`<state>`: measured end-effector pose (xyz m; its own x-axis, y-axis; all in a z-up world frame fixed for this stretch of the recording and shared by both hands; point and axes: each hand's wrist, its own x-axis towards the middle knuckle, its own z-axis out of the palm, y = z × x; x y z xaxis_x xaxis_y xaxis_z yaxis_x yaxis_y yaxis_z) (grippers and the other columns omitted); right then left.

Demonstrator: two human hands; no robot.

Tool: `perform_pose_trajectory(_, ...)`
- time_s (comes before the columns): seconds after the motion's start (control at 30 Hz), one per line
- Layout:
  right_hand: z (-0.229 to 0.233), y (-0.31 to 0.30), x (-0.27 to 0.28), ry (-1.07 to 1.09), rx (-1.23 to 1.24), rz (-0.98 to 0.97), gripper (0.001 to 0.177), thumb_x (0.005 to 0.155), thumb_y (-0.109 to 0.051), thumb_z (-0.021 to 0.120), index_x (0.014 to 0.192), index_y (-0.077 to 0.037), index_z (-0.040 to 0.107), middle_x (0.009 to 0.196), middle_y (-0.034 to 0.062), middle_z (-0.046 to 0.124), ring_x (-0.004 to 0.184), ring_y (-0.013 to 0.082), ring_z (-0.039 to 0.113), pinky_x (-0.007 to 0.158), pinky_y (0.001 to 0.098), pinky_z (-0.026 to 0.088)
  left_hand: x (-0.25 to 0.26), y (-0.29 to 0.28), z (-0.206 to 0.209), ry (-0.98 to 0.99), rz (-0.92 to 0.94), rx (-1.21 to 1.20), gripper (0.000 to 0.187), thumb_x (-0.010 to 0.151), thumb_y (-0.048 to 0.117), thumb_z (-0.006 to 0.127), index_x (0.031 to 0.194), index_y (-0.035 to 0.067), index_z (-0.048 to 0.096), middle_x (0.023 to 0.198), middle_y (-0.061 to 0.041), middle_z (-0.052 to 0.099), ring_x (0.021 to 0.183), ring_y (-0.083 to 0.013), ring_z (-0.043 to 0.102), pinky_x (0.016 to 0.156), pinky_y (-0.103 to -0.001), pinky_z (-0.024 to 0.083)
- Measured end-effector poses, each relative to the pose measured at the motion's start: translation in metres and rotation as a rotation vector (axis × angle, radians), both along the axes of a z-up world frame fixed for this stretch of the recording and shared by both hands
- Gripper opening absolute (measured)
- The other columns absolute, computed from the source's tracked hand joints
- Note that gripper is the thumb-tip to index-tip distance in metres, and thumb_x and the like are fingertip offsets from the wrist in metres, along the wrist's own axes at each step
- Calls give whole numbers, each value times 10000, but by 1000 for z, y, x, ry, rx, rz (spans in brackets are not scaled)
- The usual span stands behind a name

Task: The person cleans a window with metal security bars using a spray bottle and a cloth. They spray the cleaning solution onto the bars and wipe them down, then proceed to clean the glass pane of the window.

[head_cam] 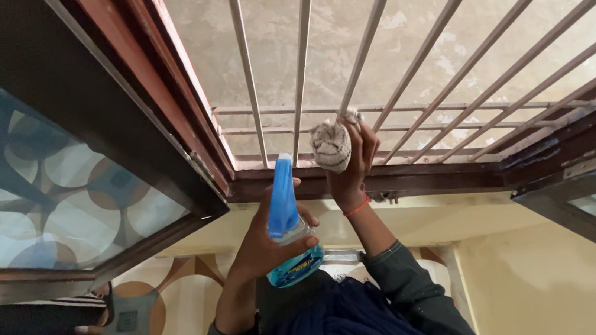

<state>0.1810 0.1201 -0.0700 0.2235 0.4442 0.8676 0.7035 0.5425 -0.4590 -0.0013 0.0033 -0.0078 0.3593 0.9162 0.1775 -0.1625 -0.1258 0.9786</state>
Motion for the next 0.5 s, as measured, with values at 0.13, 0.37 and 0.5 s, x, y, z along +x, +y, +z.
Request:
perform_pose_trajectory(0.13, -22, -11, 5, -74, -44, -3, 511, 805, -18, 806, 1294, -51, 660, 1288, 131, 619, 1245, 346, 545, 1069, 477, 451, -5, -2, -1, -25, 1, 43, 929, 793, 166, 893, 1545, 87, 353, 996, -63, 706, 1006, -171, 694, 918, -354, 555)
perform_pose_trajectory(0.37, 34, 1, 3, -118, 60, 98, 502, 843, -54, 814, 1305, -11, 623, 1276, 157, 629, 1229, 359, 577, 1070, 473, 455, -13, -16, 3, -54, 44, 2, 940, 775, 143, 894, 1539, 90, 349, 999, -64, 703, 1023, -172, 690, 917, -358, 556)
perform_pose_trajectory(0.5, 27, 14, -17, -333, 30, 21, 440, 883, 11, 744, 1309, -51, 659, 1260, 119, 645, 1214, 314, 608, 1061, 468, 466, -9, -20, 5, -66, 57, 33, 944, 772, 129, 898, 1539, 92, 349, 1016, -68, 708, 1029, -173, 687, 921, -355, 549)
